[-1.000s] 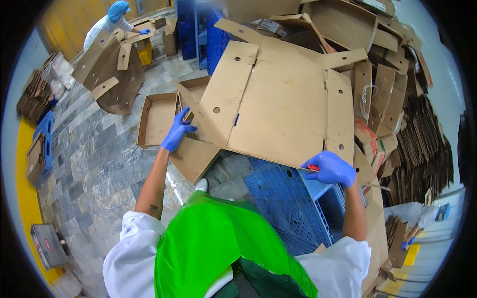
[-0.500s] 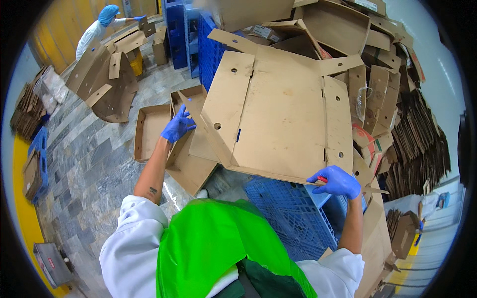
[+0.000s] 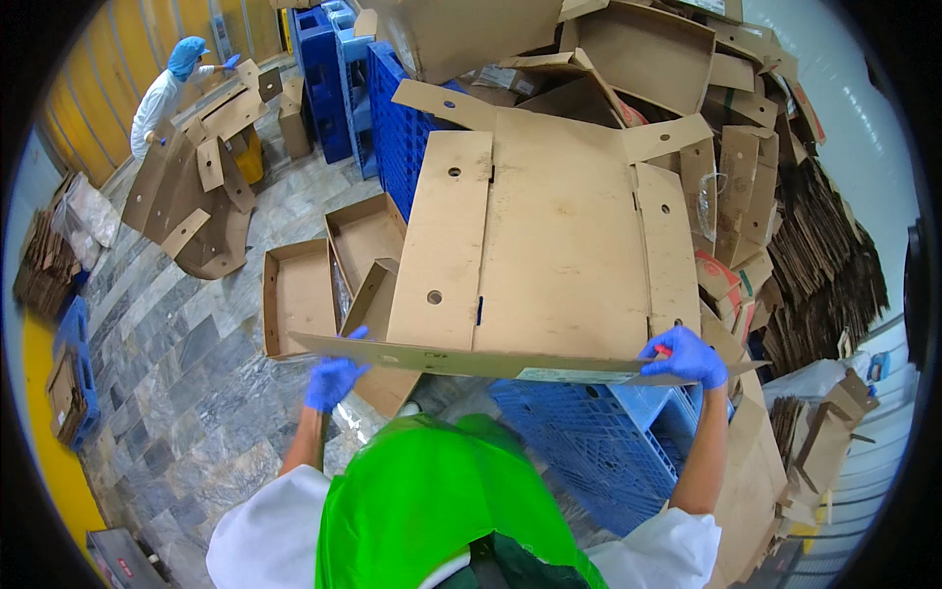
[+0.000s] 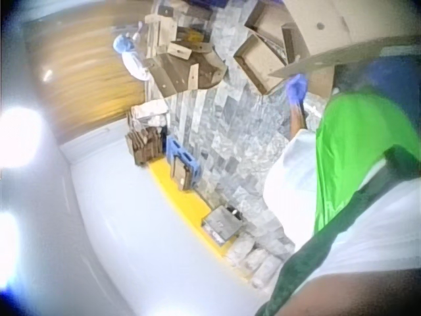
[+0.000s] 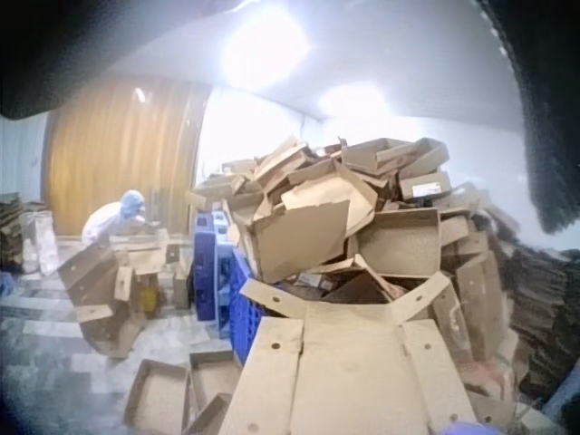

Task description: The person assembles flat cardboard boxes by folding the flaps and inserting tabs into slots. They repeatedly pick up flat pieces, fold them into box shapes, and place them into blue plastic crates. The person wears blue gloves and a green apron while working in a warehouse environment.

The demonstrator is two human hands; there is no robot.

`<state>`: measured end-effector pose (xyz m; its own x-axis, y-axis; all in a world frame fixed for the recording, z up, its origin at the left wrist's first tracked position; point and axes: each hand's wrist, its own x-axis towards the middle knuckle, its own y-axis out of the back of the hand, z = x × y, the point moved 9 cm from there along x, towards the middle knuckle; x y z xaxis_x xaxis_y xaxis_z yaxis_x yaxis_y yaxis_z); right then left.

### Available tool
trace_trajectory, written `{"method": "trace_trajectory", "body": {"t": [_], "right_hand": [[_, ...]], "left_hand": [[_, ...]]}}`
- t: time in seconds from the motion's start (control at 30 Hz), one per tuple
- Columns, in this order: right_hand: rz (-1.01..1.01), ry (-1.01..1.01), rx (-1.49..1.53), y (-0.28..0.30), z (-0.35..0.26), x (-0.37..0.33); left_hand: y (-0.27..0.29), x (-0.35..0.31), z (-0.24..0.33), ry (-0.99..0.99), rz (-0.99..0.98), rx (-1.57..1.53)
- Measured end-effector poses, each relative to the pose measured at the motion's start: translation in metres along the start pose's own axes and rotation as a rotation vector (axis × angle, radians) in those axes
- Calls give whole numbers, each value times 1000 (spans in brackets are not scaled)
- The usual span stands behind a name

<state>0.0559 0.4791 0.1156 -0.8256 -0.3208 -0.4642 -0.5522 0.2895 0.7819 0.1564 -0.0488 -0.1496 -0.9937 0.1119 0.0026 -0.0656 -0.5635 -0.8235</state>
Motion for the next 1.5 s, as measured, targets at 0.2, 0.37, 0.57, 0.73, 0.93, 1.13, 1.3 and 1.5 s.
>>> {"method": "trace_trajectory", "body": {"t": [0.2, 0.37, 0.57, 0.73, 0.93, 1.13, 1.3, 1.5], "right_hand": [[200, -3, -391, 10, 41, 106], [297, 8, -464, -3, 48, 143], [31, -40, -714, -13, 38, 177], [-220, 7, -299, 20, 26, 247], [516, 239, -436, 169, 8, 380], [617, 270, -312, 214, 4, 541], [194, 81, -374, 197, 5, 591], [603, 276, -613, 244, -47, 509]], "left_hand": [[-8, -26, -32, 132, 173, -293], [-19, -9, -71, 457, 231, -225], [-74, 30, -119, 600, 90, -94], [-68, 41, -128, 466, 306, -47], [-61, 26, -106, 328, 543, 102], [-68, -8, -76, 405, 706, 169], [-65, -35, -77, 411, 800, 151], [-67, -24, -80, 354, 775, 152]]}}
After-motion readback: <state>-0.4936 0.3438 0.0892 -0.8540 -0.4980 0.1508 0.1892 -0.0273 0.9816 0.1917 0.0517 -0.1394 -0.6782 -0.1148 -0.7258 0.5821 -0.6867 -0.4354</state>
